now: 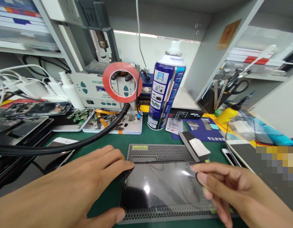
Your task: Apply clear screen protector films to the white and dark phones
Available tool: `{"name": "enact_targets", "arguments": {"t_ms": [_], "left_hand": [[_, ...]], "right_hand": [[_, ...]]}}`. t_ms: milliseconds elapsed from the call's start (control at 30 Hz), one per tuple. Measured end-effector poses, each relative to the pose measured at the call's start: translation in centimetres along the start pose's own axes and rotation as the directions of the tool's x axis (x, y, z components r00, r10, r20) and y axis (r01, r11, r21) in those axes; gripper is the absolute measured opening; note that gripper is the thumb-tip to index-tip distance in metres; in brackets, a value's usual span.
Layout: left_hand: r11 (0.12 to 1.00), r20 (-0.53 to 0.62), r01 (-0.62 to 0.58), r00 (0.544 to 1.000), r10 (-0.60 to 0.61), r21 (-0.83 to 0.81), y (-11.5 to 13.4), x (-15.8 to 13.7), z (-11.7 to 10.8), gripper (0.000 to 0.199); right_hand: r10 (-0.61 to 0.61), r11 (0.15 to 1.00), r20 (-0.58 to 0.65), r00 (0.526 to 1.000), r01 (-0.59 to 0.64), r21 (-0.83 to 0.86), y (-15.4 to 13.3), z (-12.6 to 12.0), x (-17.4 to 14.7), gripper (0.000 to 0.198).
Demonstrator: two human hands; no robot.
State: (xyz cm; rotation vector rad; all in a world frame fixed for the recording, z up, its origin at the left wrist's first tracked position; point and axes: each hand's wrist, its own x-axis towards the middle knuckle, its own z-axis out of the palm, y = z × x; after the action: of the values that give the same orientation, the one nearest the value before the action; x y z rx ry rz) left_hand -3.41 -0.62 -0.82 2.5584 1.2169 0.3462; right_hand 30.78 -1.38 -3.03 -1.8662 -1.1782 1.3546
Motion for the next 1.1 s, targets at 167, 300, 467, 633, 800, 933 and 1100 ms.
{"name": "enact_targets", "arguments": {"t_ms": [167, 300, 467, 633, 800, 933, 1100], "left_hand": [[1.0, 0.014, -0.001, 1.0, 0.0, 0.022, 0.06, -0.01, -0.02, 0.046], [1.0, 0.024, 0.001, 1.0, -0.002, 0.028, 0.03, -0.09, -0.02, 0.046], [0.999, 0.029, -0.002, 1.0, 0.001, 0.047, -0.03, 0.14, -0.08, 0.045], [0.999, 0.017, 0.001, 1.0, -0.002, 0.053, 0.04, 0.35, -0.05, 0.041], [0.999, -0.058, 0.02, 0.998, -0.018, 0.048, 0.13, 0.16, 0.55, 0.047], [0.998, -0.045, 0.028, 0.999, -0.025, 0.061, 0.21, 0.2, 0.39, 0.047], [0.998, -0.008, -0.001, 1.0, 0.002, 0.065, 0.15, 0.44, -0.38, 0.043]], "right_hand": [[0.002, 1.0, -0.021, 1.0, -0.003, -0.003, -0.17, 0.28, 0.09, 0.05], [0.011, 1.0, -0.019, 1.0, -0.011, -0.012, -0.38, 0.32, -0.03, 0.051], [0.015, 1.0, -0.019, 1.0, -0.015, 0.005, -0.19, 0.06, 0.03, 0.052], [0.02, 1.0, -0.087, 0.996, -0.022, -0.019, 0.43, -0.22, 0.39, 0.061], [0.01, 1.0, -0.074, 0.997, -0.012, -0.015, 0.45, -0.11, 0.38, 0.061], [0.012, 1.0, -0.067, 0.998, -0.012, 0.003, 0.44, -0.01, 0.44, 0.066], [0.012, 1.0, -0.045, 0.999, -0.012, -0.002, 0.29, 0.06, 0.4, 0.066]]}}
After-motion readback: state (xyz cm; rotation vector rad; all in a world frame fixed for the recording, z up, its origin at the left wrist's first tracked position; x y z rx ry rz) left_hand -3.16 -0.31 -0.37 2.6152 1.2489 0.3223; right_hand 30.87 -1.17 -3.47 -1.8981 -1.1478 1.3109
